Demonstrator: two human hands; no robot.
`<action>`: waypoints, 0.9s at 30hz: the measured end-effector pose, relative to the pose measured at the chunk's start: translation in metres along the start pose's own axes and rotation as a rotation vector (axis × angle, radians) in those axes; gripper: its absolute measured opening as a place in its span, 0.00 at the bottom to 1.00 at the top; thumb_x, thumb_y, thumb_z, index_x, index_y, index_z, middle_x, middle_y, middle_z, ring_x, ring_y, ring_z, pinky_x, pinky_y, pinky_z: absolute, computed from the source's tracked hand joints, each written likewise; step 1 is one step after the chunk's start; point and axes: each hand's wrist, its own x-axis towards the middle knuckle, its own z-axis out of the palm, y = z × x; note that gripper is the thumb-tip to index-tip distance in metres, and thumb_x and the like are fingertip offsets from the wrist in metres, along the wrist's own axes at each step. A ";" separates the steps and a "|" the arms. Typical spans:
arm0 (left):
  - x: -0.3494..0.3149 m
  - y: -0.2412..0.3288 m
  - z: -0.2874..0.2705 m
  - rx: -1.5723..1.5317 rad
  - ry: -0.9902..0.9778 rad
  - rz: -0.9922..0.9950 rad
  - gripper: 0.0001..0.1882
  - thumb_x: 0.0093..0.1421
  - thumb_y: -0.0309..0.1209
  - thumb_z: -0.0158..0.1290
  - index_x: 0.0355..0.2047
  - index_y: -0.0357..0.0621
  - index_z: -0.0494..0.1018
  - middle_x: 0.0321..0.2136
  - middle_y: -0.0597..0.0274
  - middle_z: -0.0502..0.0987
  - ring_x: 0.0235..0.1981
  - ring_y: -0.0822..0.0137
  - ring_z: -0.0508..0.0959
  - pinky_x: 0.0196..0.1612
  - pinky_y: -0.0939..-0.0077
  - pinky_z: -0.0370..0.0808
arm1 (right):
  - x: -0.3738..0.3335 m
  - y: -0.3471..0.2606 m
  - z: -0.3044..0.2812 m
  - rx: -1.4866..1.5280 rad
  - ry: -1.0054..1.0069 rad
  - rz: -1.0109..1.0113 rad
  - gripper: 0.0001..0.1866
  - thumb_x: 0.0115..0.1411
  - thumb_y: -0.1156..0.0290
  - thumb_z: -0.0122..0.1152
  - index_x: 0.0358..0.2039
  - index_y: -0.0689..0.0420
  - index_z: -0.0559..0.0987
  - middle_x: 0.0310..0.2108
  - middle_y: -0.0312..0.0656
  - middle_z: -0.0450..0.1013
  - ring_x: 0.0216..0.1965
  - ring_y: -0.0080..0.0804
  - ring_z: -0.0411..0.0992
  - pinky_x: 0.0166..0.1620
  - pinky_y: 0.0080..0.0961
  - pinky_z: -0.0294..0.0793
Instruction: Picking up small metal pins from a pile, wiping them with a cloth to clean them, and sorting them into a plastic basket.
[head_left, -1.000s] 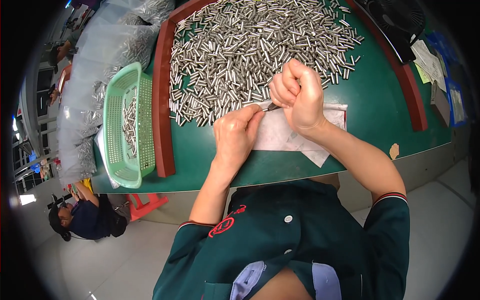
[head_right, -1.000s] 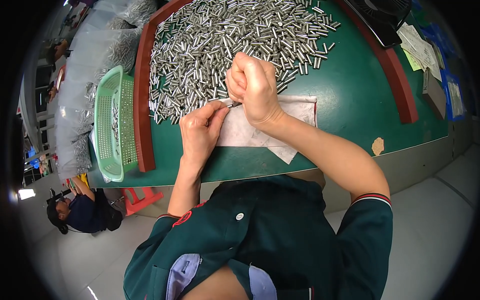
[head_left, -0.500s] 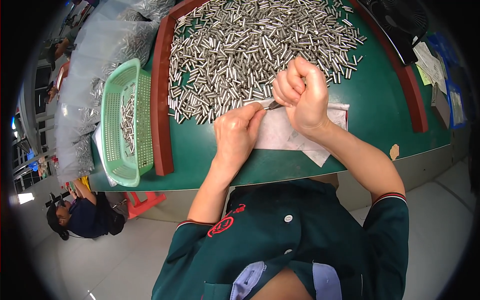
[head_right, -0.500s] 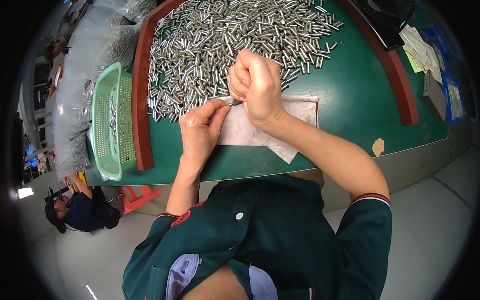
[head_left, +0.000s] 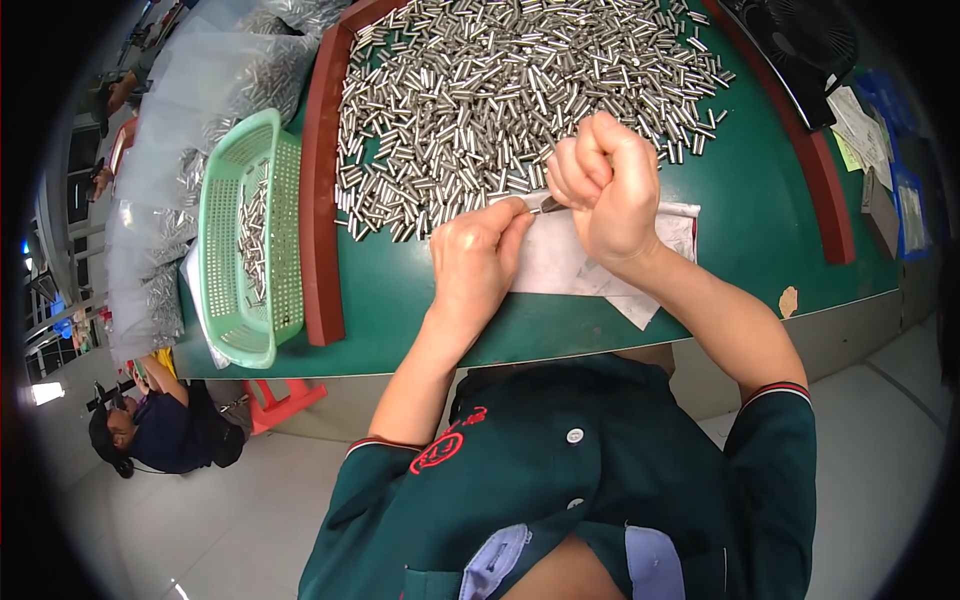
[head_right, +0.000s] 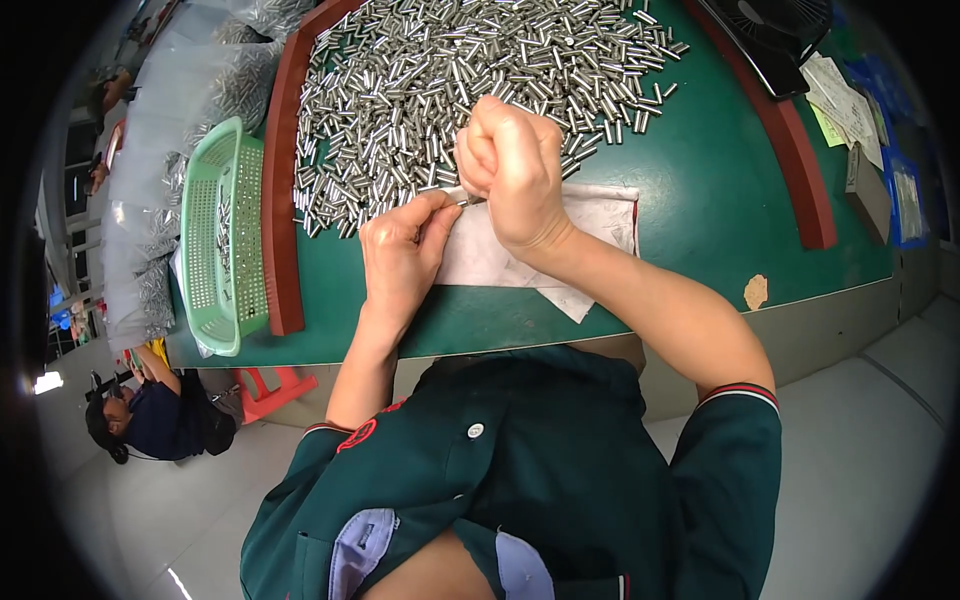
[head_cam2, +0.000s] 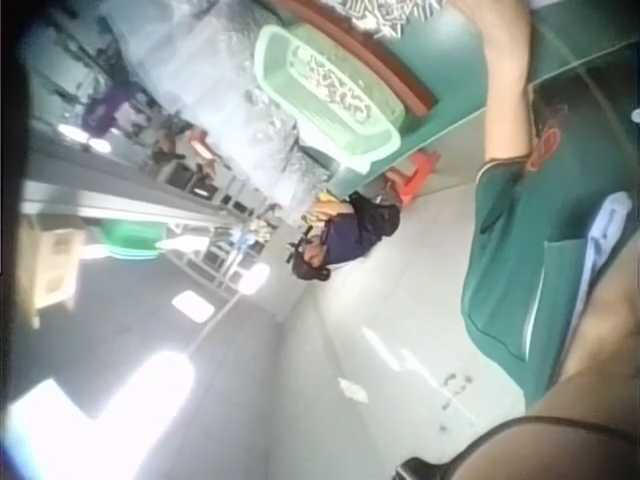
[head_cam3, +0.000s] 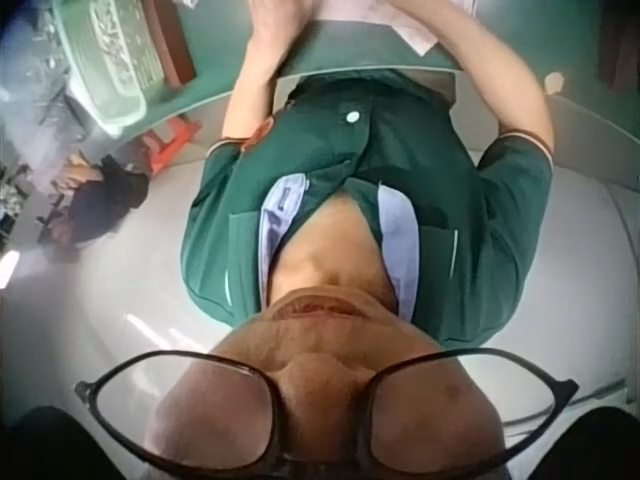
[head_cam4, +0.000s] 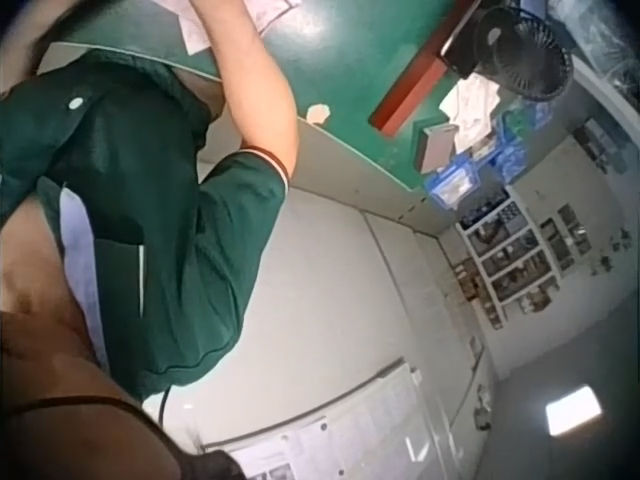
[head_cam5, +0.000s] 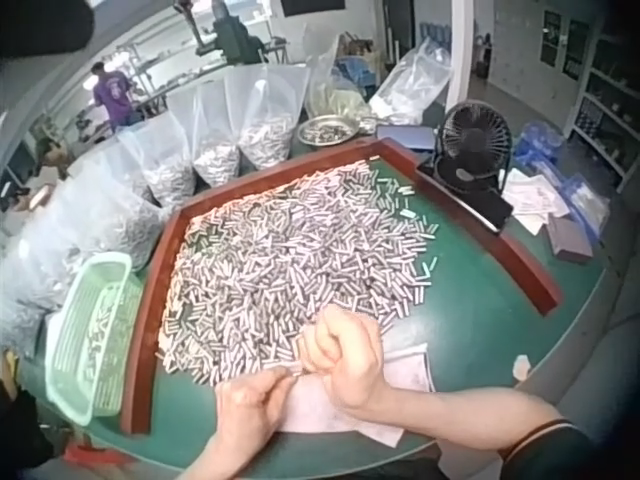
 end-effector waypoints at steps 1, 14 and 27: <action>0.000 -0.001 0.001 0.003 -0.004 0.000 0.04 0.46 0.25 0.55 0.24 0.40 0.74 0.12 0.56 0.70 0.10 0.64 0.69 0.16 0.77 0.65 | 0.001 -0.001 0.000 0.036 0.000 0.003 0.20 0.58 0.66 0.33 0.09 0.50 0.53 0.05 0.30 0.46 0.09 0.18 0.40 0.15 0.18 0.42; 0.000 0.000 -0.001 0.007 -0.013 -0.004 0.04 0.46 0.25 0.55 0.24 0.39 0.73 0.12 0.56 0.70 0.10 0.65 0.69 0.16 0.77 0.65 | 0.003 -0.002 -0.002 0.091 0.012 0.056 0.19 0.57 0.66 0.33 0.09 0.50 0.52 0.05 0.29 0.46 0.09 0.18 0.40 0.14 0.18 0.42; 0.000 0.000 0.000 0.014 -0.006 0.005 0.04 0.45 0.24 0.55 0.23 0.38 0.73 0.12 0.56 0.70 0.11 0.64 0.69 0.16 0.76 0.65 | 0.003 -0.002 -0.002 0.044 -0.028 0.053 0.20 0.58 0.65 0.32 0.09 0.50 0.53 0.05 0.29 0.46 0.10 0.17 0.41 0.15 0.17 0.42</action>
